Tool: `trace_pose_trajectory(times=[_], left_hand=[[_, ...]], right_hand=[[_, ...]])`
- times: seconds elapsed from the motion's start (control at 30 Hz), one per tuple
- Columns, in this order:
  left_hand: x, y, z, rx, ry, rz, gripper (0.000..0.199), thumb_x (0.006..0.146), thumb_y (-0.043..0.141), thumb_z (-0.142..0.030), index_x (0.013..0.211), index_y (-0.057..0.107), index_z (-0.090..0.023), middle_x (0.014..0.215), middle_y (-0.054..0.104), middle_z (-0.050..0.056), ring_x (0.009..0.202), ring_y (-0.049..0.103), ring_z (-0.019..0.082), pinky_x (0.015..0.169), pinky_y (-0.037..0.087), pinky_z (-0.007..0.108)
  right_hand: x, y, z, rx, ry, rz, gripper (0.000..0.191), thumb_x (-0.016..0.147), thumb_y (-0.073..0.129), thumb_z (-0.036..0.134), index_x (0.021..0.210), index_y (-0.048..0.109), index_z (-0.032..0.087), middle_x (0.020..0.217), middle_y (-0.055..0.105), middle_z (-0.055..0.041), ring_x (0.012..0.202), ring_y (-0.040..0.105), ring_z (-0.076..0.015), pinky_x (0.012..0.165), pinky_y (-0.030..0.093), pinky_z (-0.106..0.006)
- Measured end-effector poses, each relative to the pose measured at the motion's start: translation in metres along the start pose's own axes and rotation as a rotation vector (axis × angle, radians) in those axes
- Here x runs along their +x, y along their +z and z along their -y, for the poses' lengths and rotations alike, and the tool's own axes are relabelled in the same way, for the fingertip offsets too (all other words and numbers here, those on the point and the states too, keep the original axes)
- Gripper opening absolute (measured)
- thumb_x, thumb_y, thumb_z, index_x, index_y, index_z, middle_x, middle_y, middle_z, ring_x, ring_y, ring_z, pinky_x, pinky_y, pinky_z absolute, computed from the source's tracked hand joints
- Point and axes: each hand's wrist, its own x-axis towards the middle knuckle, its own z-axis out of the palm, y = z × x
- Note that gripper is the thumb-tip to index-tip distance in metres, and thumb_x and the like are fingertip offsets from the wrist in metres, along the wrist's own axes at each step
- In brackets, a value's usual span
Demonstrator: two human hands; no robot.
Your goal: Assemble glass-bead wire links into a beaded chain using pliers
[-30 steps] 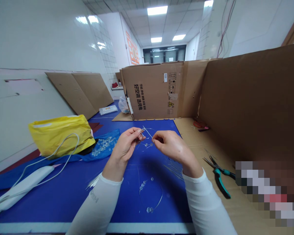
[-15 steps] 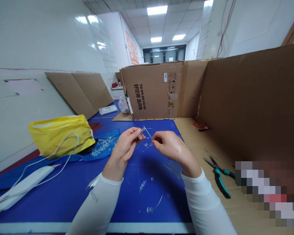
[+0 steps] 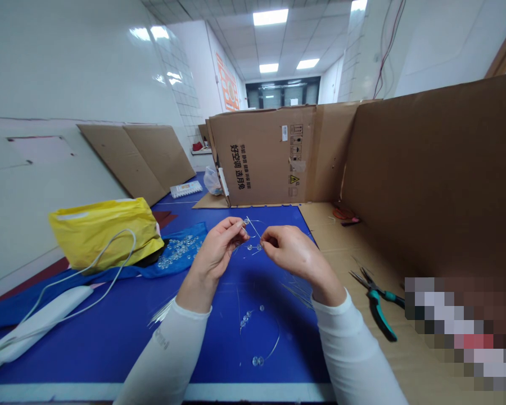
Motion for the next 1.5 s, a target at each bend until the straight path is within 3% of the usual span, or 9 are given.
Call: trace_pose_trajectory(times=[0.33,0.57,0.93,1.23,1.5], left_hand=[[0.001,0.0,0.001,0.003,-0.002,0.016,0.02,0.074,0.079,-0.029,0.081,0.063,-0.018,0.07,0.063,-0.002,0.066,0.06,0.011,0.066,0.043,0.023],[0.001,0.001,0.0,-0.011,-0.019,0.022,0.017,0.076,0.076,-0.027,0.078,0.063,-0.016,0.092,0.073,0.004,0.068,0.059,0.011,0.065,0.041,0.023],[0.004,0.002,0.006,-0.073,0.029,0.038,0.022,0.074,0.075,-0.03,0.079,0.058,-0.017,0.07,0.064,-0.001,0.056,0.046,0.007,0.062,0.039,0.022],[0.007,0.002,0.008,-0.091,0.015,0.029,0.028,0.073,0.079,-0.033,0.087,0.062,-0.016,0.067,0.061,-0.003,0.057,0.047,0.007,0.064,0.042,0.022],[0.008,0.001,0.011,-0.094,-0.013,0.024,0.028,0.067,0.082,-0.032,0.08,0.065,-0.014,0.066,0.061,-0.002,0.057,0.048,0.007,0.062,0.041,0.022]], right_hand=[[0.002,0.001,-0.001,-0.004,-0.008,-0.007,0.019,0.088,0.054,0.023,0.085,0.073,0.019,0.073,0.071,-0.0024,0.06,0.057,-0.0127,0.057,0.036,-0.025],[0.002,0.001,-0.001,-0.032,-0.007,0.0,0.02,0.088,0.053,0.022,0.086,0.073,0.019,0.075,0.072,-0.0032,0.062,0.058,-0.0135,0.058,0.036,-0.026],[0.003,0.004,0.001,-0.042,0.008,-0.007,0.02,0.089,0.054,0.023,0.085,0.073,0.019,0.073,0.071,-0.0032,0.061,0.057,-0.0136,0.059,0.036,-0.027],[0.004,0.005,0.002,-0.038,0.02,0.003,0.02,0.088,0.053,0.02,0.086,0.073,0.019,0.079,0.075,-0.0051,0.067,0.062,-0.0156,0.061,0.038,-0.027],[0.004,0.007,0.005,-0.049,0.02,0.004,0.02,0.087,0.053,0.019,0.083,0.073,0.019,0.077,0.074,-0.0045,0.065,0.06,-0.0151,0.06,0.036,-0.027]])
